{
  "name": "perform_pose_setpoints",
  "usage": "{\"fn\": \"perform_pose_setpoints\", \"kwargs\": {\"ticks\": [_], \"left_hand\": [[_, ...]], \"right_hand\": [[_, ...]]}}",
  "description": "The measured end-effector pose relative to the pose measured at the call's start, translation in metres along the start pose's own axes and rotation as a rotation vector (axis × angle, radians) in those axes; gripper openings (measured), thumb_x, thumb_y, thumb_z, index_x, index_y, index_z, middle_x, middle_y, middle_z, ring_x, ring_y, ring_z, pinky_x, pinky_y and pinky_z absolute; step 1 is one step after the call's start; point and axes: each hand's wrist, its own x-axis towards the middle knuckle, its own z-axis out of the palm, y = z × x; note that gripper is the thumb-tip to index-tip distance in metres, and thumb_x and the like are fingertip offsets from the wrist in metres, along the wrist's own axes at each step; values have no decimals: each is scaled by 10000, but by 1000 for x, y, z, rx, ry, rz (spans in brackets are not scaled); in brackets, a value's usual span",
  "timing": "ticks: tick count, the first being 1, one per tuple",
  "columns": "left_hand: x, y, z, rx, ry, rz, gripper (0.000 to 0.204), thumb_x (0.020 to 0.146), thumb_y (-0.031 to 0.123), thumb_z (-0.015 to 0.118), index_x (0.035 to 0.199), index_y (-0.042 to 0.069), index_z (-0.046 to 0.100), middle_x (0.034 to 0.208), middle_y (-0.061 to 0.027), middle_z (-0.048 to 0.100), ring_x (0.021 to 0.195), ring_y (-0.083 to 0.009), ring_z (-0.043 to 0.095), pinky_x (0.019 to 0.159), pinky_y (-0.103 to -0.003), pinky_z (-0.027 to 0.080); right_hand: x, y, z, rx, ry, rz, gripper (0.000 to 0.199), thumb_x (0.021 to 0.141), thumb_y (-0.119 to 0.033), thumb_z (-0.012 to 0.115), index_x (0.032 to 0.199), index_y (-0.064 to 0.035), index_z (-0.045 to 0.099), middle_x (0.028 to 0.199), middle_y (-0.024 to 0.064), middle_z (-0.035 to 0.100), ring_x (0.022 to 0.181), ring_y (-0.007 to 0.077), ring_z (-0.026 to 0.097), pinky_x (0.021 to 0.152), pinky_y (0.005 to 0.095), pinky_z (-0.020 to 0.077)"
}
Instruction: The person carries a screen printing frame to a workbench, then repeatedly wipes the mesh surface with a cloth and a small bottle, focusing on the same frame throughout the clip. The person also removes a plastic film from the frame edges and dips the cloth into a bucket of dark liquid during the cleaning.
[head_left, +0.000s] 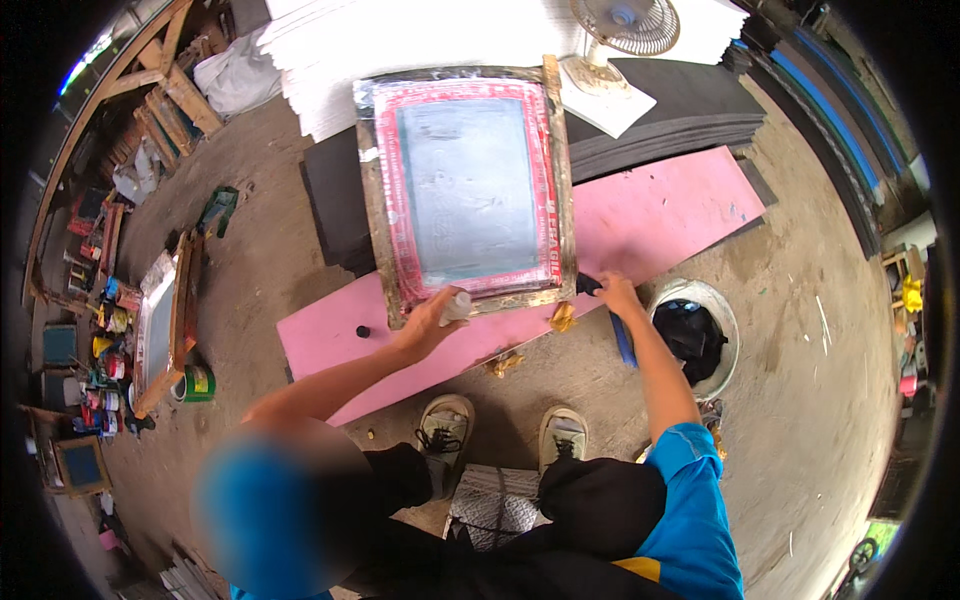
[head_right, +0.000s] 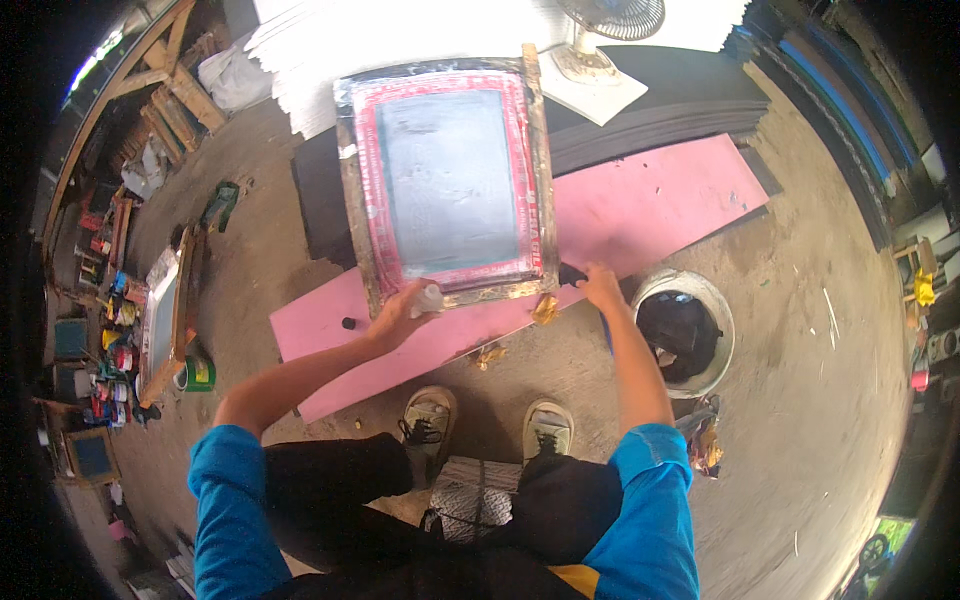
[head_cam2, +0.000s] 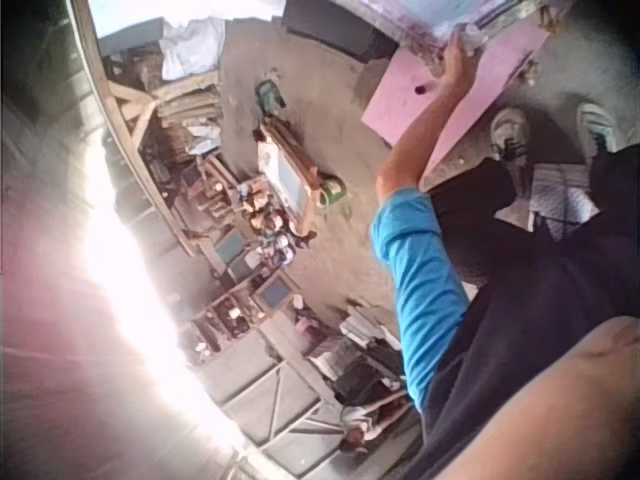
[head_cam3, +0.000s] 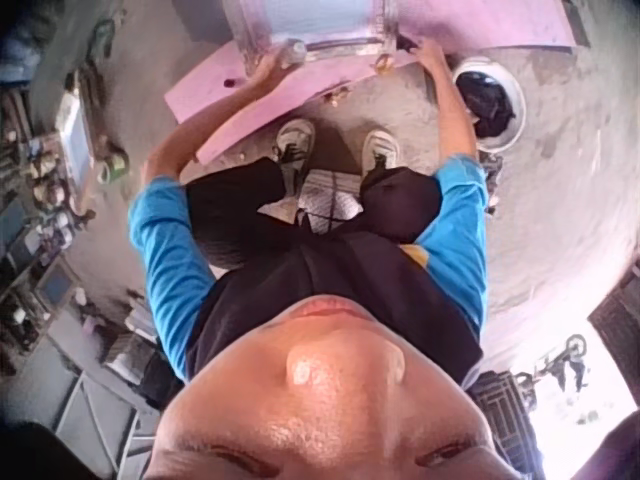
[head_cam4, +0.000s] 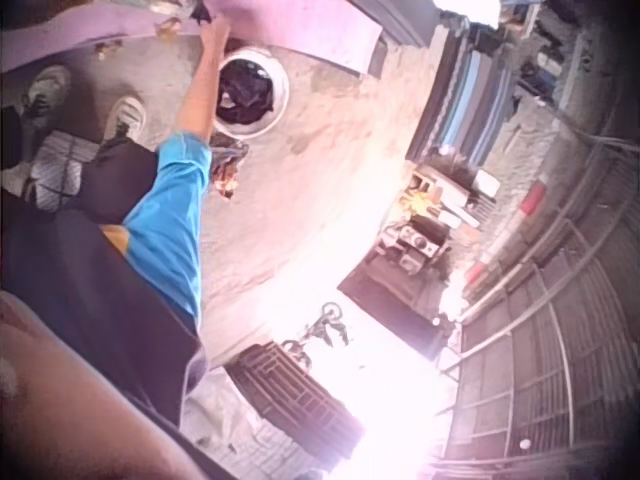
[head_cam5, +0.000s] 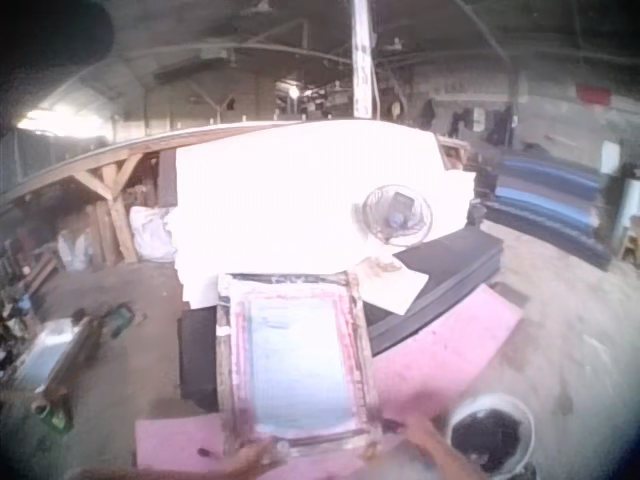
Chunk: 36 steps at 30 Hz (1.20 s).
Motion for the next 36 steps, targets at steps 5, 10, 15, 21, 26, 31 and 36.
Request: {"fn": "perform_pose_setpoints", "kwargs": {"ticks": [5, 10, 15, 21, 26, 31, 36], "left_hand": [[22, 2, 71, -76, -53, 60, 437, 767, 66, 677, 1151, 67, 469, 1089, -161, 570, 990, -359, 572, 786, -399, 481], [30, -6, 106, -100, -42, 53, 368, 759, 55, 678, 1087, 64, 511, 1056, -123, 575, 971, -340, 569, 788, -391, 479], [26, -9, 112, 44, 25, 138, 406, 735, 64, 705, 1091, 64, 510, 1031, -116, 557, 997, -319, 493, 855, -405, 427], [21, 0, 117, 65, 134, 76, 507, 737, 140, 724, 1157, 51, 455, 1084, -132, 496, 1009, -342, 465, 872, -431, 393], [11, -3, 112, 96, 161, 181, 537, 757, 203, 716, 1185, 56, 428, 1110, -148, 479, 1041, -330, 451, 895, -452, 361], [10, 1, 110, 267, 239, 230, 472, 809, 289, 638, 1181, 71, 445, 1120, -152, 472, 1072, -314, 424, 921, -478, 301], [45, 29, 102, 241, 366, 380, 427, 828, 308, 594, 1168, 82, 471, 1116, -115, 480, 1082, -276, 405, 941, -439, 269]], "right_hand": [[-5, -10, 43, -8, 205, -21, 492, 718, -93, 697, 1170, -27, 514, 1133, 198, 526, 1091, 393, 480, 918, 446, 419], [-8, -17, 48, -132, 267, 55, 296, 744, -48, 655, 995, -17, 501, 1008, 174, 526, 1006, 388, 485, 861, 470, 425], [-37, -25, 17, 41, 548, 5, 224, 765, -19, 622, 933, -7, 473, 883, 177, 524, 908, 362, 501, 787, 461, 425], [-121, -45, 13, 366, 536, 69, 250, 792, 11, 596, 1020, -3, 495, 910, 185, 555, 800, 363, 558, 670, 430, 457], [-193, -39, 42, 303, 355, 120, 180, 785, 36, 588, 954, -25, 583, 923, 175, 561, 821, 353, 580, 674, 425, 470], [-236, -4, 28, 289, 518, 138, 178, 749, 92, 567, 869, -28, 621, 915, 132, 553, 819, 312, 584, 691, 371, 475], [-284, 36, 5, 112, 733, 214, 181, 694, 124, 544, 790, -16, 604, 902, 122, 550, 838, 294, 564, 740, 360, 462]]}}
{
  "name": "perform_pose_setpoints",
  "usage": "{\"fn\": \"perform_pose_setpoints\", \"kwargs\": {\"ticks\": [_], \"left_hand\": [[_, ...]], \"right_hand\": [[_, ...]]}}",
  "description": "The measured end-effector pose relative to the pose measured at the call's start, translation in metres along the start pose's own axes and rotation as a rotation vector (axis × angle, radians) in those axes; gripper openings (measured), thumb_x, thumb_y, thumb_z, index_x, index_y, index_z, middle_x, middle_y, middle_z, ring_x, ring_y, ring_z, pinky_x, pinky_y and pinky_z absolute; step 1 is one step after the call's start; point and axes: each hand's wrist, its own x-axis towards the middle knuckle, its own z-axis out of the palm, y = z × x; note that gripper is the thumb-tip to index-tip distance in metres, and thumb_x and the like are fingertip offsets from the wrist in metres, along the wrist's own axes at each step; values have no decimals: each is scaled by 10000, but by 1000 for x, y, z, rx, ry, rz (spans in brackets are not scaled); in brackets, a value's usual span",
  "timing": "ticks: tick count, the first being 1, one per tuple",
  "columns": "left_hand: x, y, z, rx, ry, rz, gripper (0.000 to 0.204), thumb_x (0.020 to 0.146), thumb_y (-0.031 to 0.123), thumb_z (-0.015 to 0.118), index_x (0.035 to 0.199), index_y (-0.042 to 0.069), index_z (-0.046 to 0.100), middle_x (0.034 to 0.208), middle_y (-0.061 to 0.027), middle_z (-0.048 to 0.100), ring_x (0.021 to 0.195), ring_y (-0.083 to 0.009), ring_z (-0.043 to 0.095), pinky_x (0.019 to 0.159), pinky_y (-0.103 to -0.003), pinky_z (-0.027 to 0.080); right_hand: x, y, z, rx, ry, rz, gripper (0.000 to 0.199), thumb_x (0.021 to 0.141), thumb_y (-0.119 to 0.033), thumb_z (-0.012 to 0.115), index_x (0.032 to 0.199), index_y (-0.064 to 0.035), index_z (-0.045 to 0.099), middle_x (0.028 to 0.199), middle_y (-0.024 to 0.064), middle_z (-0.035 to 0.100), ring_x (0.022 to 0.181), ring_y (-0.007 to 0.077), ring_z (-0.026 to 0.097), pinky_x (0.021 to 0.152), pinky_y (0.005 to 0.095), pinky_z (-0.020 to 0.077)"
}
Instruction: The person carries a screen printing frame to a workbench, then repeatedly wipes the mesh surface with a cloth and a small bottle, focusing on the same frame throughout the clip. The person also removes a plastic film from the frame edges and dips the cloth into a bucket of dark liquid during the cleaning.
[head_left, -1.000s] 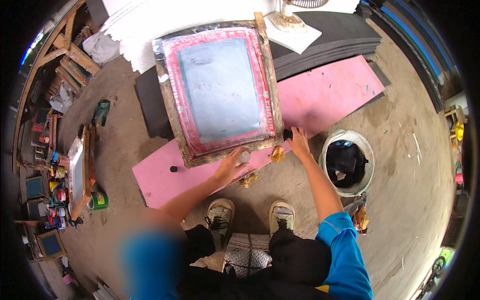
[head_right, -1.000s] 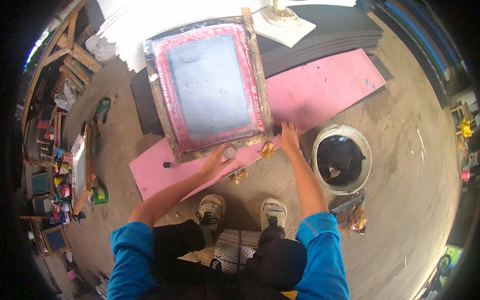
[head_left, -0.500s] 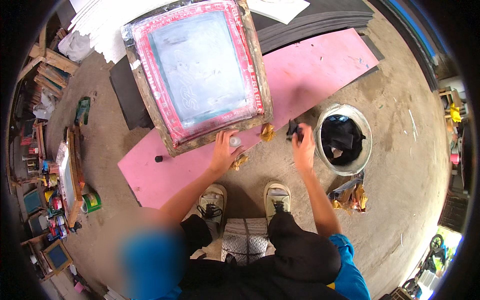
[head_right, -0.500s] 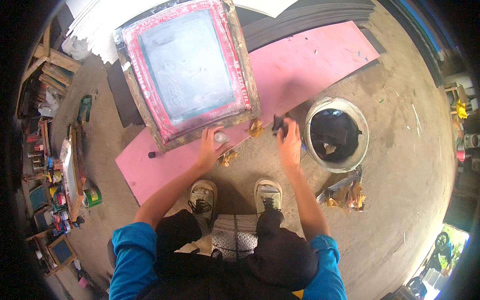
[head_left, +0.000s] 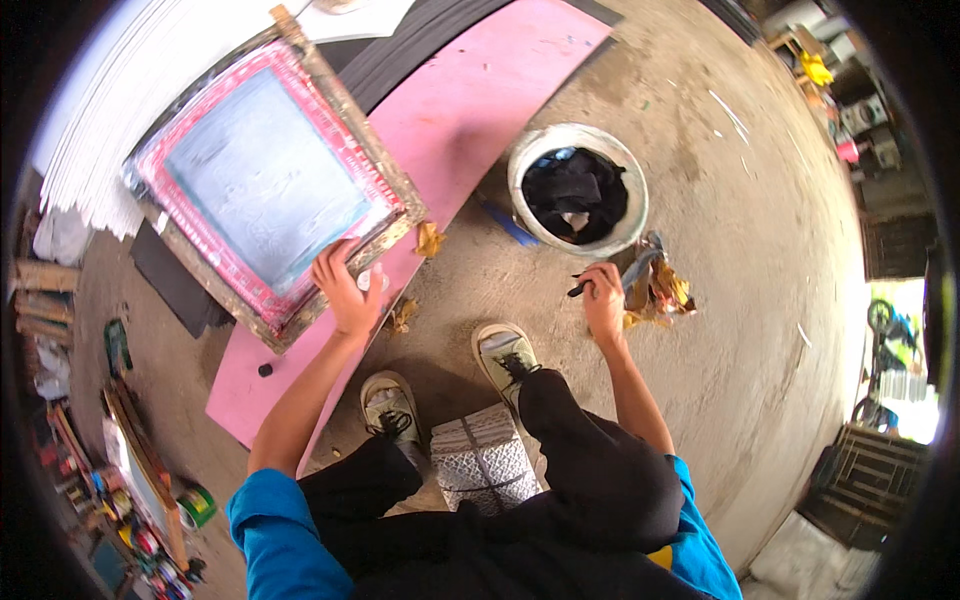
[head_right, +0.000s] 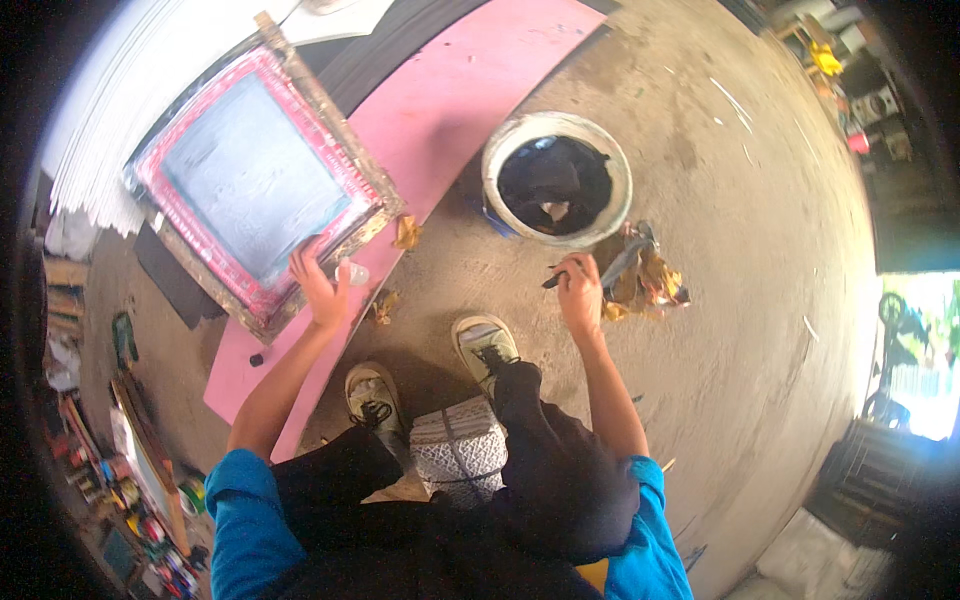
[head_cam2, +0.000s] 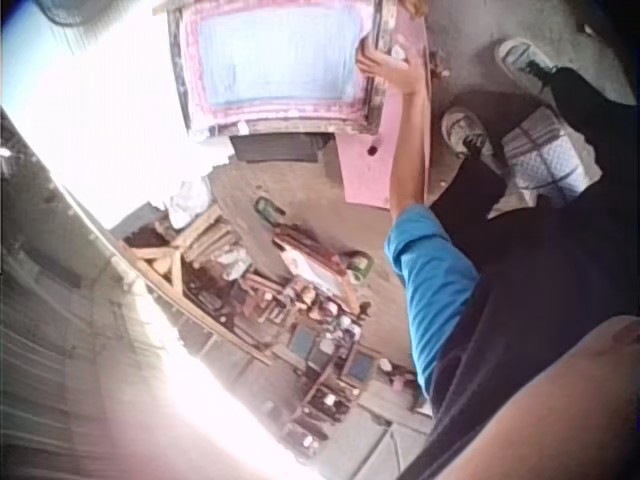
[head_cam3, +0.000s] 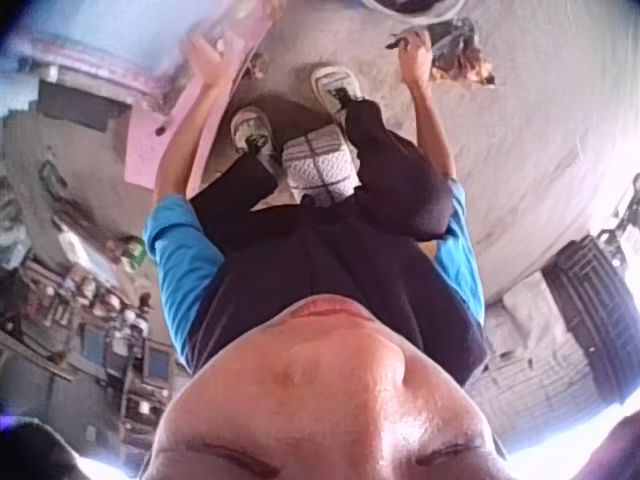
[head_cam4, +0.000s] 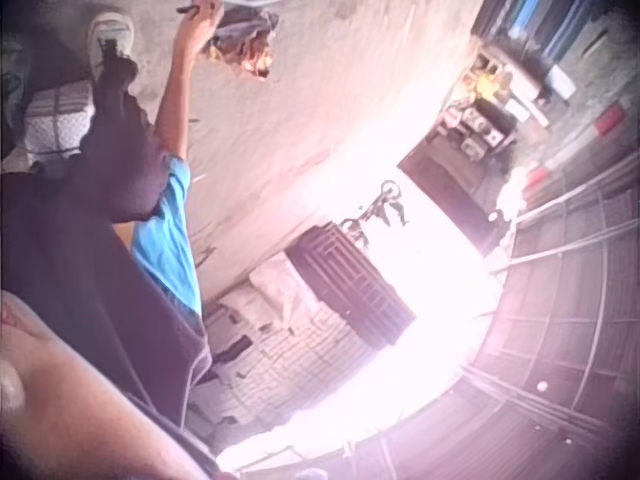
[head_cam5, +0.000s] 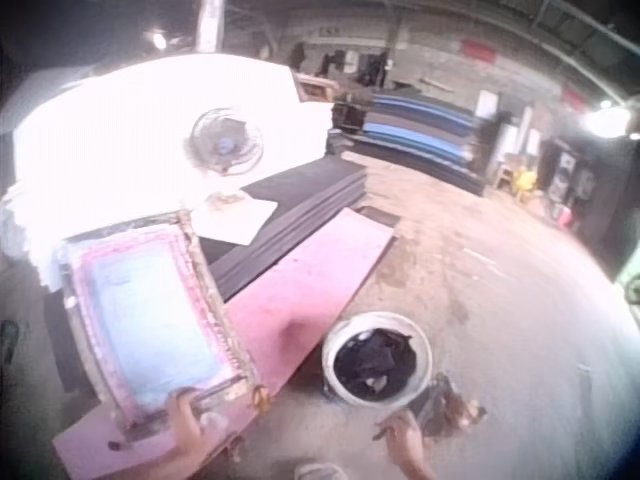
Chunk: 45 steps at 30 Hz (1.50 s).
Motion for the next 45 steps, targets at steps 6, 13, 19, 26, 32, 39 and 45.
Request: {"fn": "perform_pose_setpoints", "kwargs": {"ticks": [6, 13, 19, 26, 32, 39, 45], "left_hand": [[19, 30, 3, -66, -36, 94, 360, 825, 291, 594, 1112, 95, 503, 1037, -87, 495, 1033, -250, 428, 910, -404, 274], [-35, 21, 10, 11, -275, 162, 267, 770, 179, 632, 1026, 142, 566, 1008, -52, 525, 1002, -230, 467, 852, -420, 334], [-93, -8, 5, 436, -467, 564, 431, 749, 245, 663, 1163, 190, 558, 1245, 21, 479, 1194, -209, 398, 938, -515, 311], [-113, -30, 26, 929, -625, 642, 560, 782, 348, 597, 1316, 239, 467, 1437, 28, 304, 1353, -216, 223, 1078, -609, 145], [-111, -6, 25, 627, -534, 347, 311, 773, 322, 635, 1053, 188, 610, 1333, -10, 378, 1284, -221, 295, 1053, -606, 155], [-40, 85, 58, 90, -306, -59, 257, 700, 149, 724, 927, 124, 605, 1052, -21, 518, 987, -248, 478, 836, -442, 328], [3, 144, 87, -734, -410, -143, 225, 755, 32, 683, 976, 39, 644, 948, -63, 659, 829, -206, 608, 745, -321, 488]], "right_hand": [[-12, 22, -28, -328, 141, 109, 246, 666, 82, 548, 836, -71, 638, 1002, 110, 545, 1013, 329, 501, 878, 429, 419], [40, -67, 73, 77, -581, -536, 347, 726, -8, 557, 1064, -86, 570, 1125, 108, 483, 1050, 287, 518, 863, 378, 484], [95, -112, 169, -142, -425, -844, 328, 754, -11, 548, 1079, -44, 528, 1193, 122, 438, 1125, 295, 481, 881, 391, 491], [89, -95, 159, 68, -476, -515, 206, 773, 15, 561, 973, -25, 532, 1004, 134, 552, 992, 319, 542, 821, 381, 516], [62, -93, 120, 285, -470, -158, 180, 811, -53, 609, 983, -42, 557, 961, 131, 591, 945, 303, 563, 813, 366, 506], [41, -104, 66, 863, -609, 268, 315, 812, -120, 669, 1108, -46, 587, 994, 70, 630, 1027, 155, 575, 809, 292, 476], [57, -74, -5, 589, -228, 275, 136, 801, -6, 642, 937, 0, 644, 819, 75, 680, 760, 113, 646, 672, 245, 497]]}}
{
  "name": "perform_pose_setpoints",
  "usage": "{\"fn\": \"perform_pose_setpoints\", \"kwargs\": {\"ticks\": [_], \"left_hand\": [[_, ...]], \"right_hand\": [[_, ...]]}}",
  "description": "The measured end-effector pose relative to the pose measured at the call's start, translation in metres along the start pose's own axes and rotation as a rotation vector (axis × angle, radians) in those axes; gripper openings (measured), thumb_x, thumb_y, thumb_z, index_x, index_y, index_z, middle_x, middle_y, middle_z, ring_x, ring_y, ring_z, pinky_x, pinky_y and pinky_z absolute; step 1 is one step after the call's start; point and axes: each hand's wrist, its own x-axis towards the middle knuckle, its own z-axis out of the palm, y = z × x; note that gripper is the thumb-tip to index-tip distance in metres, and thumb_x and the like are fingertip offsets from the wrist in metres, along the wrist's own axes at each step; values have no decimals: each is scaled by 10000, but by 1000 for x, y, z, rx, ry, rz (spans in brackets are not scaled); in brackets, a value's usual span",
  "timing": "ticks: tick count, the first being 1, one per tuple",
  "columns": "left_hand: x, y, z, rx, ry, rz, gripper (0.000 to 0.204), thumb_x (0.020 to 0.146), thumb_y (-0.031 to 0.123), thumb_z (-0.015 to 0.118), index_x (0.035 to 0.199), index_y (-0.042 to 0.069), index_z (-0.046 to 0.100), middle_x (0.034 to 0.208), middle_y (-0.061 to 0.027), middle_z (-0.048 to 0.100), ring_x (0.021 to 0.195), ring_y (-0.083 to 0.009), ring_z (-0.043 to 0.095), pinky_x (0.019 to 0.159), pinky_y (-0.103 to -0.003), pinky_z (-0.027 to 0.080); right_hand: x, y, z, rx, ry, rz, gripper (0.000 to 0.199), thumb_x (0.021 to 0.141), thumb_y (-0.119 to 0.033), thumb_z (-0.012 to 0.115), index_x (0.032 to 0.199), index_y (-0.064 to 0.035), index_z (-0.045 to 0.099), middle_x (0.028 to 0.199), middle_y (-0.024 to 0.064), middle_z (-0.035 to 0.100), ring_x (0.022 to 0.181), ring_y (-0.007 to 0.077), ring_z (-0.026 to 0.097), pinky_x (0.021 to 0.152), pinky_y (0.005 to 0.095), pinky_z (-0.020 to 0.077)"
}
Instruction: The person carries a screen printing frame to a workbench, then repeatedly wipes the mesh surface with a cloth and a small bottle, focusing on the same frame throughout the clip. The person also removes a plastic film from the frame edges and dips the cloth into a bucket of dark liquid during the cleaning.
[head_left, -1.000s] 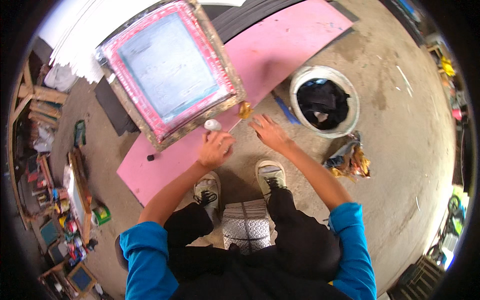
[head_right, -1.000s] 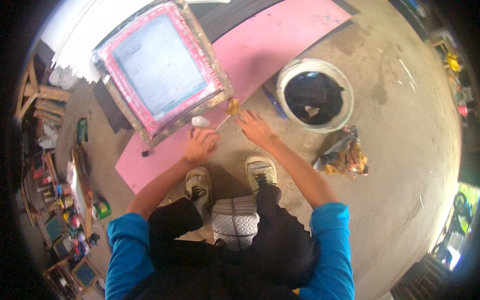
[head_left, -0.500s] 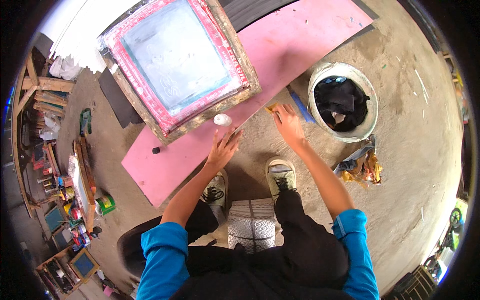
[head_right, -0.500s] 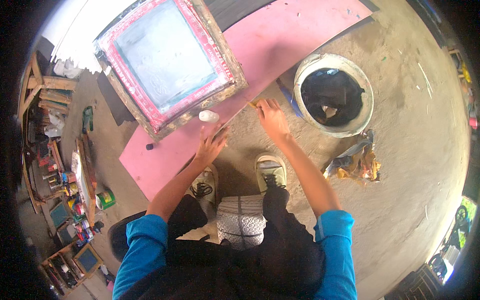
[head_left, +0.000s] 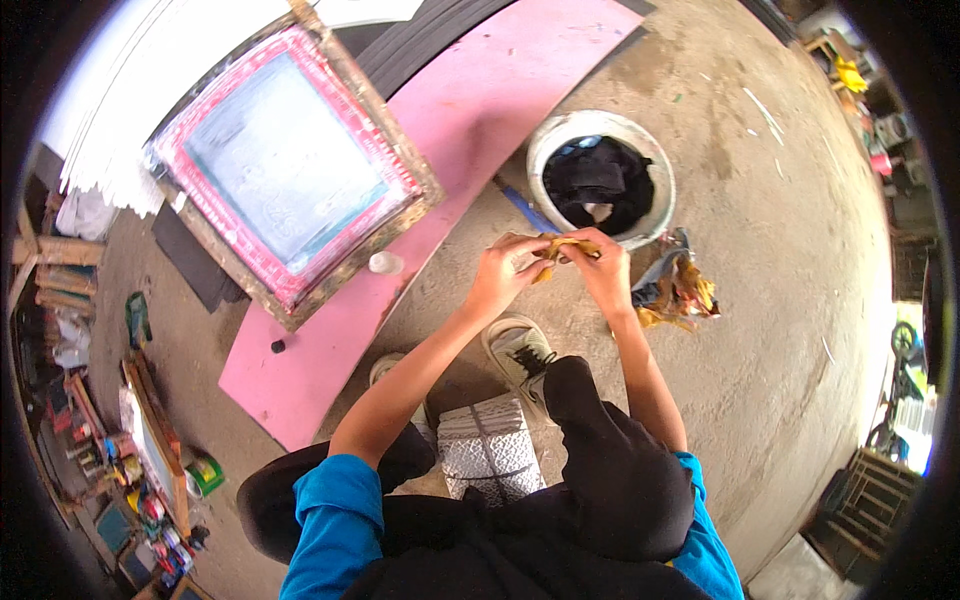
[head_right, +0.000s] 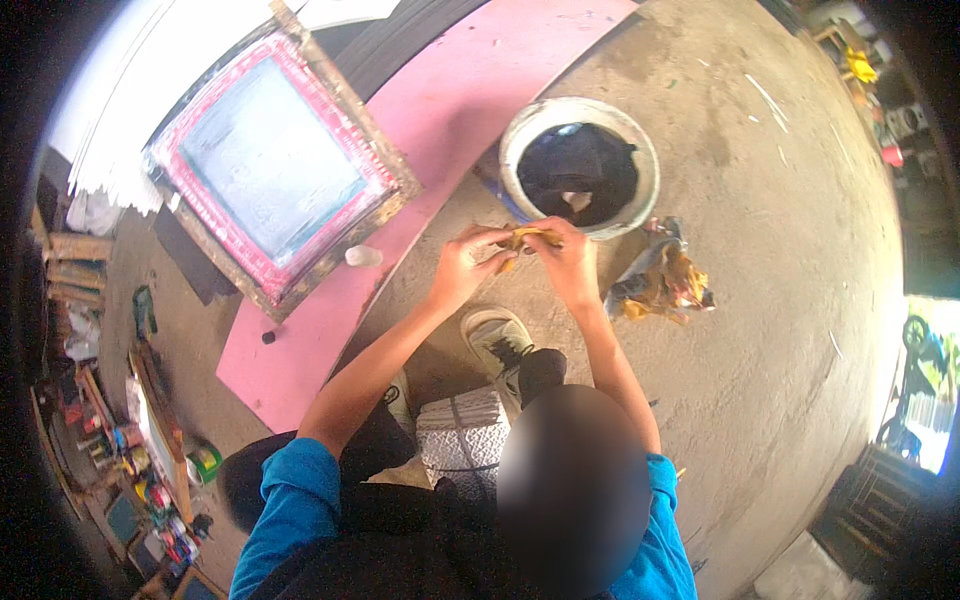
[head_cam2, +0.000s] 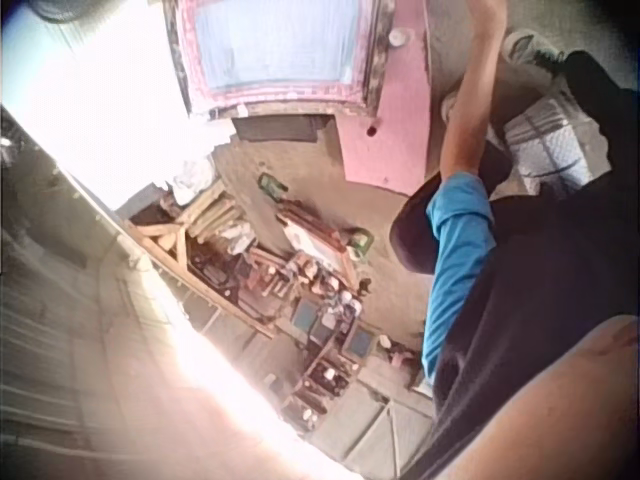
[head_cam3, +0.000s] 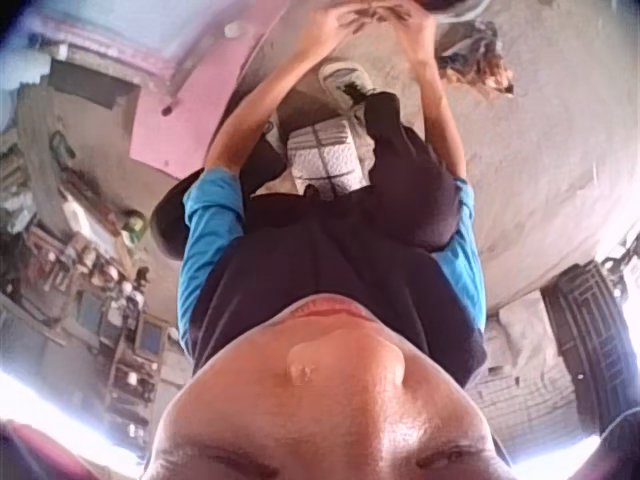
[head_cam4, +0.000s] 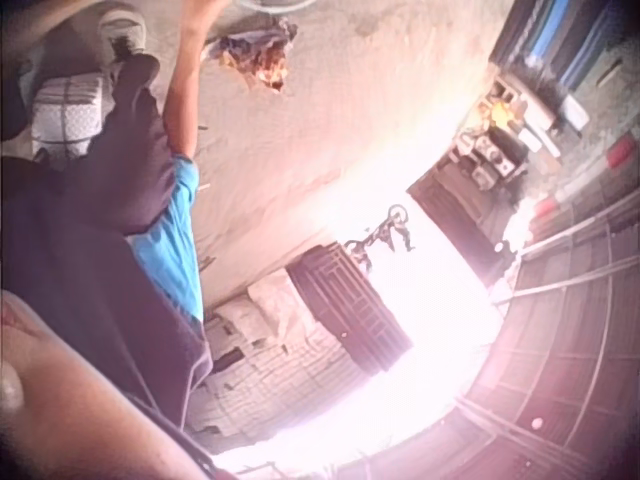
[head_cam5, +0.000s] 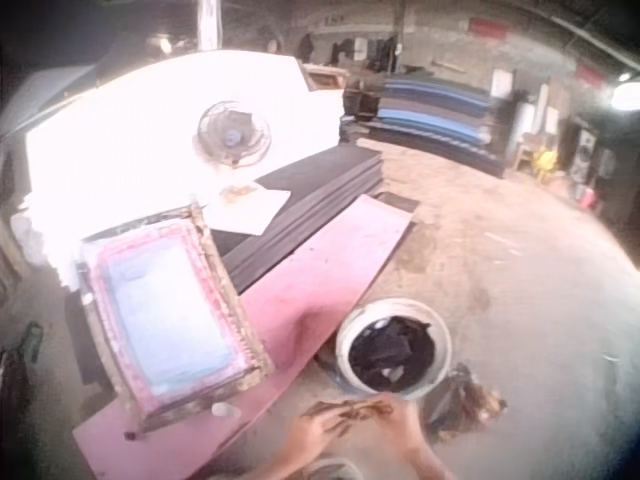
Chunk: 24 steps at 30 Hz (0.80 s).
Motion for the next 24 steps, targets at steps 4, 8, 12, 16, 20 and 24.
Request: {"fn": "perform_pose_setpoints", "kwargs": {"ticks": [4, 8, 12, 16, 20, 24], "left_hand": [[15, 5, 15, -314, -3, -142, 245, 837, 44, 630, 1082, 35, 616, 1036, -48, 656, 869, -105, 610, 779, -258, 485], [21, -12, 13, -165, 88, -120, 195, 856, 58, 612, 1051, 42, 615, 981, -46, 651, 847, -100, 609, 709, -246, 477], [17, -33, 10, -20, 53, -161, 163, 854, 70, 615, 1015, 45, 622, 935, -54, 648, 820, -120, 614, 674, -253, 469], [11, -48, 15, 58, 6, -222, 157, 853, 81, 618, 1008, 56, 626, 932, -49, 642, 774, -124, 595, 664, -253, 461], [10, -56, 26, 42, 17, -205, 150, 855, 73, 615, 1003, 51, 617, 927, -42, 642, 776, -115, 584, 652, -254, 453], [17, -59, 33, 25, 63, -183, 128, 856, 57, 607, 982, 39, 597, 931, -37, 638, 765, -115, 573, 643, -256, 445]], "right_hand": [[-10, 27, -86, -204, 394, -35, 136, 805, -34, 636, 933, 8, 615, 872, 133, 658, 792, 198, 644, 697, 299, 490], [-27, 78, -150, -720, 483, 92, 338, 778, -171, 650, 1060, -28, 532, 1003, 196, 543, 990, 366, 483, 898, 469, 371], [-43, 114, -165, -869, 315, 367, 655, 641, -346, 781, 1179, -92, 506, 1205, 208, 424, 1119, 422, 358, 944, 542, 316], [-41, 128, -160, -941, 320, 422, 623, 658, -220, 784, 1148, -19, 457, 1180, 257, 426, 1142, 422, 345, 929, 509, 342], [-30, 136, -165, -688, 427, 362, 298, 736, -36, 659, 981, -24, 490, 1193, 239, 480, 1061, 356, 508, 814, 392, 425], [-28, 136, -177, -785, 163, 262, 176, 750, 29, 561, 914, -6, 618, 1134, 211, 550, 911, 359, 590, 735, 405, 465]]}}
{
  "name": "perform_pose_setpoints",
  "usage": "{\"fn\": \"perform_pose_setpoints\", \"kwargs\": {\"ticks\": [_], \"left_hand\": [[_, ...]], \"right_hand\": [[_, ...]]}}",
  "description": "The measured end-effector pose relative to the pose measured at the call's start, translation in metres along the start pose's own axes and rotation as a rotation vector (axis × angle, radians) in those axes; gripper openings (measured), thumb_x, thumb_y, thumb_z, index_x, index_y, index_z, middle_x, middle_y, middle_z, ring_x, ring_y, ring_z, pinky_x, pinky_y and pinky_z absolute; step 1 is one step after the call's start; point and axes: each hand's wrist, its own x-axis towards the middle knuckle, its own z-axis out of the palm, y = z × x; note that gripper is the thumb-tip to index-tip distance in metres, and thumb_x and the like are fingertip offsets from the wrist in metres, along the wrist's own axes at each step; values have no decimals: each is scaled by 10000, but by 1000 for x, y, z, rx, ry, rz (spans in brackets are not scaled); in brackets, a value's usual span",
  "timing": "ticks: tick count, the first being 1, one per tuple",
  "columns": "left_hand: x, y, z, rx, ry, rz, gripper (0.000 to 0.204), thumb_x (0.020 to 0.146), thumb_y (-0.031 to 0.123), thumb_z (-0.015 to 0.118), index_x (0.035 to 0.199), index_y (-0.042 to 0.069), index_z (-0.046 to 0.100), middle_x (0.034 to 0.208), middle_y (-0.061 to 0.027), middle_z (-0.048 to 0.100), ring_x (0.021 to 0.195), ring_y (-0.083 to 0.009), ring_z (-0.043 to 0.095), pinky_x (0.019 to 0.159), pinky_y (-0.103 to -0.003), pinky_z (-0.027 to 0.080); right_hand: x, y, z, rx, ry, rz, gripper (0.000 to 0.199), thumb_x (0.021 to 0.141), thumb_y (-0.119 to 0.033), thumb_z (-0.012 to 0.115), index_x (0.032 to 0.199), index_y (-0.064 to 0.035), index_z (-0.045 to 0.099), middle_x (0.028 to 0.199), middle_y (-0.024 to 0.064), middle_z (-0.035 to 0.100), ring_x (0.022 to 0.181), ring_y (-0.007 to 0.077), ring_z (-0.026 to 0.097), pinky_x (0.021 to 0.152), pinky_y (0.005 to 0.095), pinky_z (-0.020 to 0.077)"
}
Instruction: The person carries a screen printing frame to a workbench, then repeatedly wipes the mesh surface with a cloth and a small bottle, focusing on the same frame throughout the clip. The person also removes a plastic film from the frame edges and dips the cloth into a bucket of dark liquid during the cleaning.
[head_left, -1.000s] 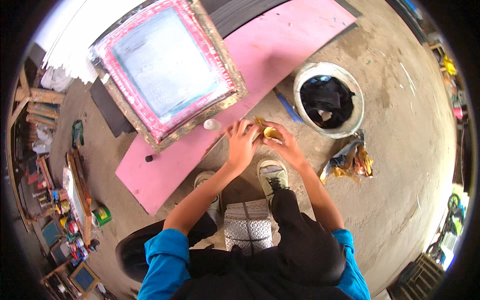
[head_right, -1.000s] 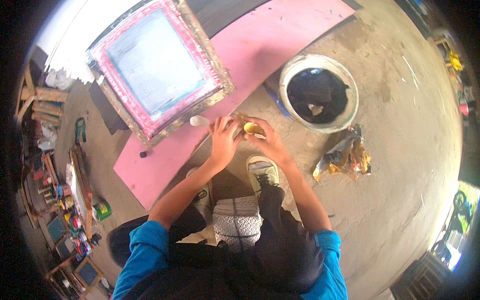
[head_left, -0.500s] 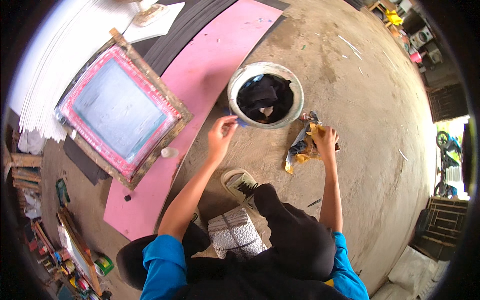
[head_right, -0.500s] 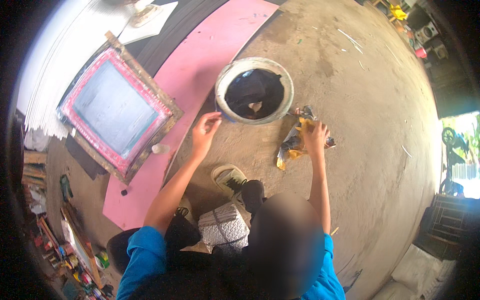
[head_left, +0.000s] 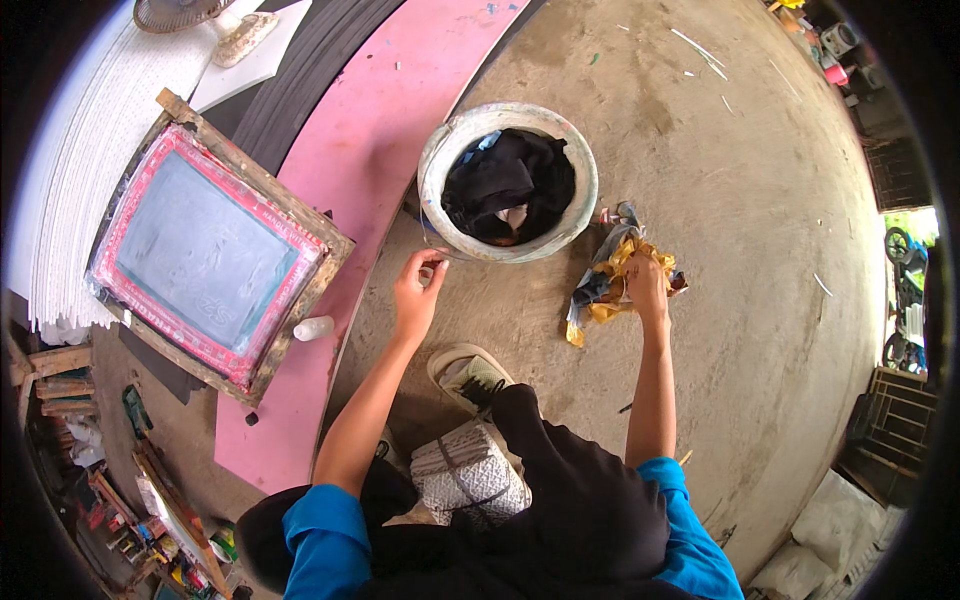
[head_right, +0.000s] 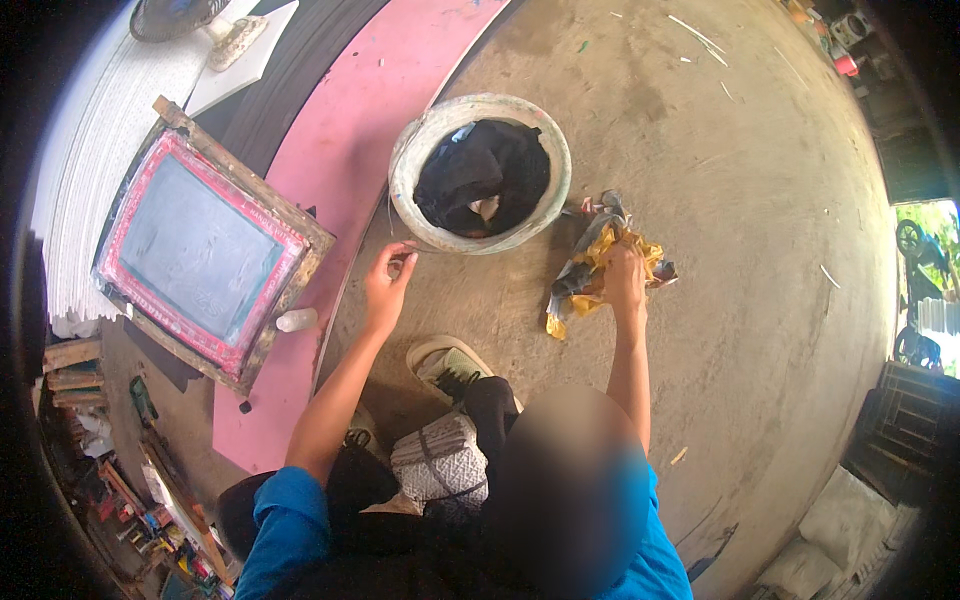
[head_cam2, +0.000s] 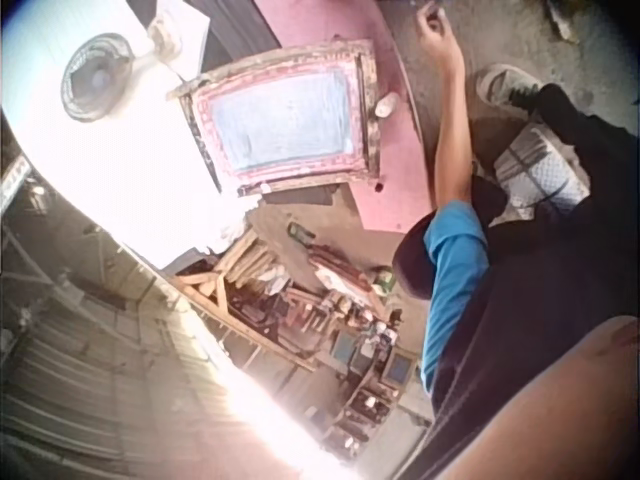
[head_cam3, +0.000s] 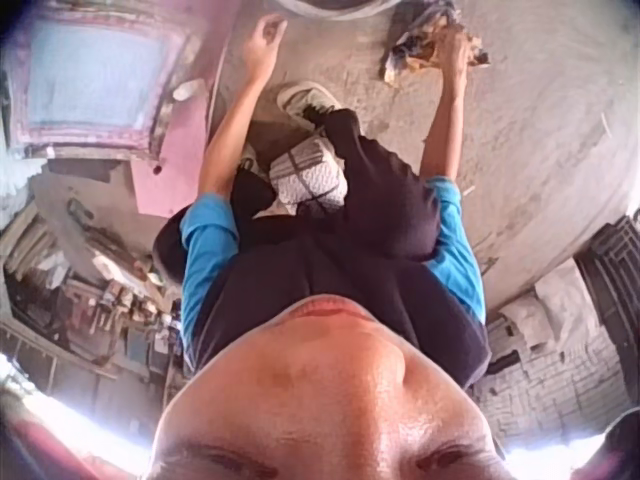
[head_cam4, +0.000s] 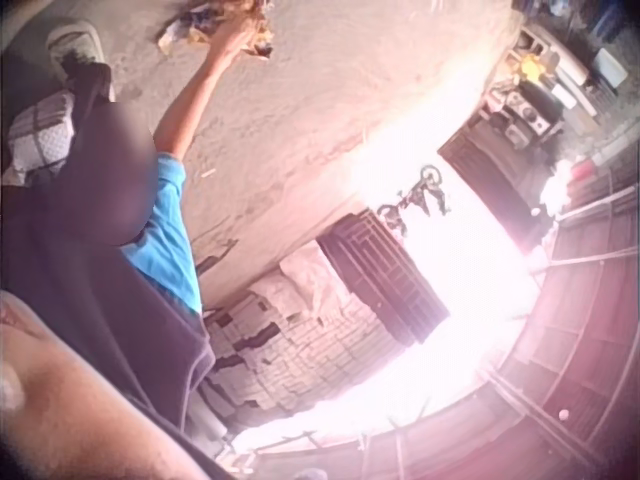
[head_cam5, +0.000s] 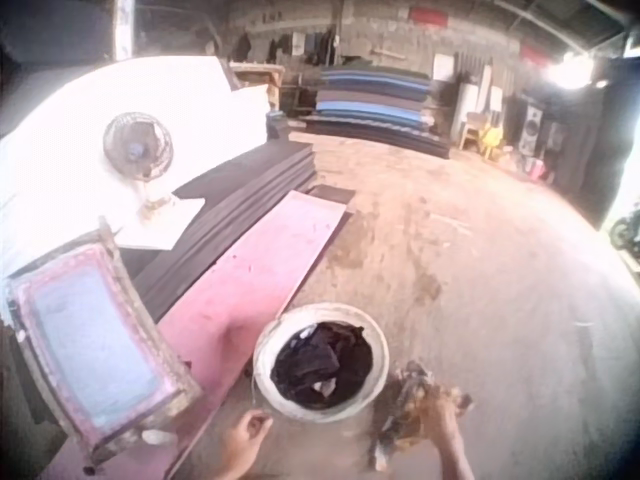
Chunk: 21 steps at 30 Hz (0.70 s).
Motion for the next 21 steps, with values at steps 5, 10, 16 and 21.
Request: {"fn": "perform_pose_setpoints", "kwargs": {"ticks": [5, 10, 16, 21], "left_hand": [[8, 10, 0, 80, 153, 105, 121, 864, 26, 572, 984, 41, 571, 957, -60, 579, 782, -154, 537, 699, -274, 437], [12, 28, -1, 144, 235, 135, 144, 864, 58, 570, 1007, 50, 555, 952, -80, 512, 843, -196, 490, 771, -328, 409], [15, 38, -11, 130, 392, 176, 180, 850, 79, 583, 1016, 31, 532, 967, -90, 487, 870, -206, 475, 796, -333, 386], [14, 58, 5, 150, 313, 429, 118, 844, 63, 585, 945, 23, 541, 942, -92, 515, 877, -214, 497, 790, -321, 391]], "right_hand": [[5, -46, -16, -129, 275, 10, 216, 769, -35, 589, 977, -38, 649, 1099, 171, 573, 945, 352, 572, 822, 423, 460], [46, -138, -25, -296, 70, -284, 187, 775, -192, 648, 878, -37, 663, 924, 127, 645, 982, 304, 570, 808, 410, 463], [54, -156, -42, -85, 166, -210, 210, 784, -183, 664, 918, -31, 609, 901, 98, 647, 926, 296, 574, 770, 420, 457], [10, -111, -56, 471, 158, -50, 182, 768, -55, 680, 882, -22, 542, 886, 91, 640, 870, 236, 631, 743, 338, 483]]}}
